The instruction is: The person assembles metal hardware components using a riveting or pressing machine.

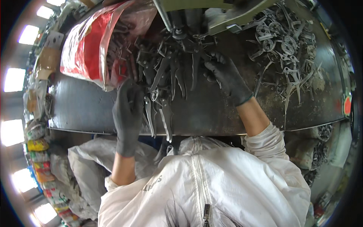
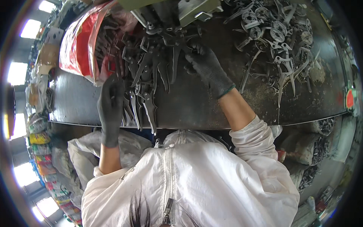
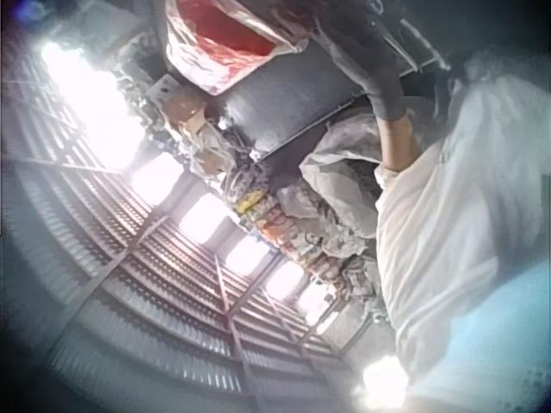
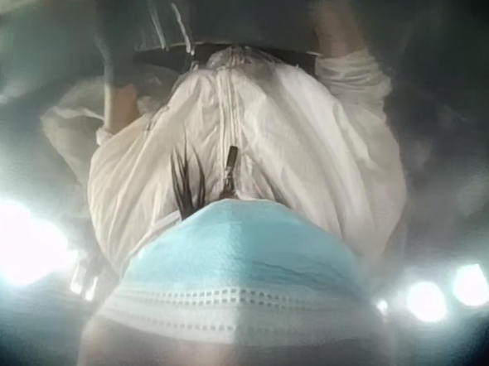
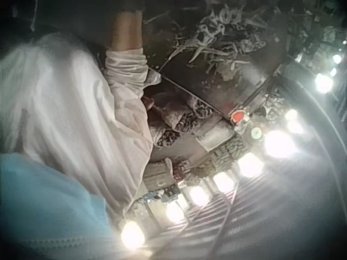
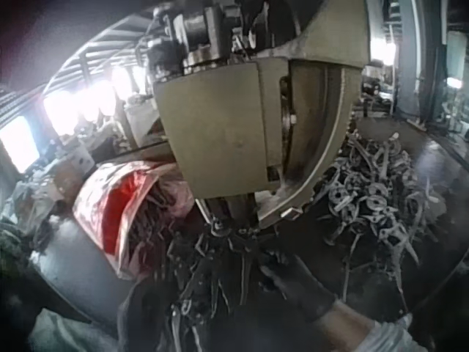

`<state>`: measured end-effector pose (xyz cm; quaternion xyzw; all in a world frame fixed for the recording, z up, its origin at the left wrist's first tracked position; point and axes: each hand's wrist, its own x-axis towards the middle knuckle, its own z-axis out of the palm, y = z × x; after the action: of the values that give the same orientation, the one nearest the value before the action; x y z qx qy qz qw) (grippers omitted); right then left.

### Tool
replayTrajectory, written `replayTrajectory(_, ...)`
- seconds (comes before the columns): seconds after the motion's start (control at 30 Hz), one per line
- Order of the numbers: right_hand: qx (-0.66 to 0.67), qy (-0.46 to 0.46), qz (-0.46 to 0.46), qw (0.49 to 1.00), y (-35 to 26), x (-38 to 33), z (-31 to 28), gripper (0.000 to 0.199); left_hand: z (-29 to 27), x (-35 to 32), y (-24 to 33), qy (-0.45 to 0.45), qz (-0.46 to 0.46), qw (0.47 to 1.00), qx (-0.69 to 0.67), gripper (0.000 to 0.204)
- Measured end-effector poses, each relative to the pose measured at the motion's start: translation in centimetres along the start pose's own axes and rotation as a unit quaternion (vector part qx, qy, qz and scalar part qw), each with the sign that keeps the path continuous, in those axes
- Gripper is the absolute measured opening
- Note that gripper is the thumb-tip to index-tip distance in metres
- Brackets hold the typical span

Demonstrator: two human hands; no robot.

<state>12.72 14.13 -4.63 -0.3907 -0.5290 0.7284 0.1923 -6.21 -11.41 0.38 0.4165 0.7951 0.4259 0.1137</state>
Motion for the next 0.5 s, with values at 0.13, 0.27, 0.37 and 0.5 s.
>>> replayTrajectory(0.13,0.059,-0.039,-0.009,0.997,0.0,-0.9,2.8,0.031,1.6,-6.9,1.0,0.017,0.031,0.969,0.243,0.070)
replayTrajectory(0.27,0.083,-0.069,-0.108,0.988,2.7,-0.2,6.3,0.033,4.3,-9.9,-1.1,0.004,-0.020,0.948,0.318,0.085)
replayTrajectory(0.37,0.118,-0.082,-0.089,0.986,3.3,-0.4,9.0,0.036,3.3,-9.1,-3.4,0.029,-0.050,0.963,0.262,0.099)
replayTrajectory(0.5,0.175,-0.074,-0.089,0.978,3.2,0.8,9.6,0.041,1.1,-7.2,-3.6,0.049,-0.036,0.921,0.385,0.110)
